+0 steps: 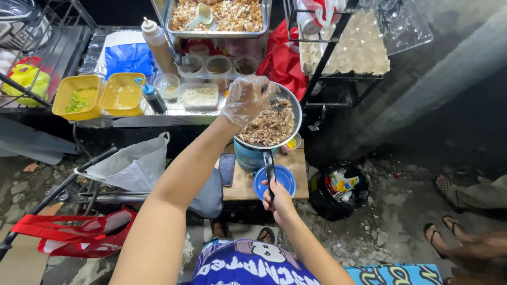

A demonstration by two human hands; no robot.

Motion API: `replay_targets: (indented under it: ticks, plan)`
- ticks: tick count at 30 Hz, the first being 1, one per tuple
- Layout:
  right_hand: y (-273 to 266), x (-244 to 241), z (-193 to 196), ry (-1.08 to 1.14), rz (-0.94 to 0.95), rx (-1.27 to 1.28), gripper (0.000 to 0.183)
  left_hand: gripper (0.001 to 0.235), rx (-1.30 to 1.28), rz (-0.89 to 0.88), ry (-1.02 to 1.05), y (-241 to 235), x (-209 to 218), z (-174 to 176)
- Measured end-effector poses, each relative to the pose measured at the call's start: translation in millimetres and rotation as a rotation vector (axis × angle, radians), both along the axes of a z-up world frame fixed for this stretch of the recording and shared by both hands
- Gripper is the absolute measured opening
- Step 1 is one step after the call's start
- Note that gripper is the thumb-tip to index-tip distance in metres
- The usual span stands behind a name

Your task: Cooking a dish in a frying pan by stirring and adding various ingredients at a street food stall.

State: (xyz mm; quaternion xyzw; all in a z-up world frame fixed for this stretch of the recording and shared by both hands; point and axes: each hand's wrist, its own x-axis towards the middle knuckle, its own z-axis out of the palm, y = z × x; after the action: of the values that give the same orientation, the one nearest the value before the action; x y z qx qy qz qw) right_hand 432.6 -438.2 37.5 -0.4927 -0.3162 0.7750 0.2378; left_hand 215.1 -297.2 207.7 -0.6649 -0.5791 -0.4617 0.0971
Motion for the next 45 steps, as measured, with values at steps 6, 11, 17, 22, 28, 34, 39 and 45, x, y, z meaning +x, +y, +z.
replay_targets:
  ticks: [6,11,17,22,28,34,39,45]
  plan:
    - [-2.7,-0.8,7.2,-0.015,0.025,0.003,0.04,0.032,-0.175,-0.164,0.043,-15.1,19.8,-23.7]
    - [-0.7,-0.8,-2.8,0.012,0.049,0.013,0.039,0.027,-0.309,-0.246,0.242,-82.6,6.2,-9.0]
    - [2.7,-1.8,-7.4,0.016,0.056,0.019,0.038,0.03,-0.222,-0.201,0.193,-68.3,-33.4,6.1]
    - [6.3,0.5,-6.4,-0.008,0.072,0.024,0.037,0.028,-0.071,0.045,0.311,-16.0,-42.5,-42.8]
    - [12.5,0.1,-16.1,0.023,0.05,-0.046,0.04,0.027,-0.163,-0.06,0.341,-124.0,1.5,-3.5]
    - [20.0,-5.9,-9.7,0.122,-0.02,-0.094,0.048,0.029,-0.072,-0.046,0.482,-151.9,4.5,-13.0]
    - [21.4,-10.9,-18.7,0.159,-0.018,-0.126,0.043,0.032,-0.108,-0.112,0.42,-157.1,-3.6,-10.5]
    - [14.3,-18.6,-18.3,0.13,-0.02,-0.074,0.038,0.034,-0.138,-0.122,0.373,-165.7,-14.1,14.7]
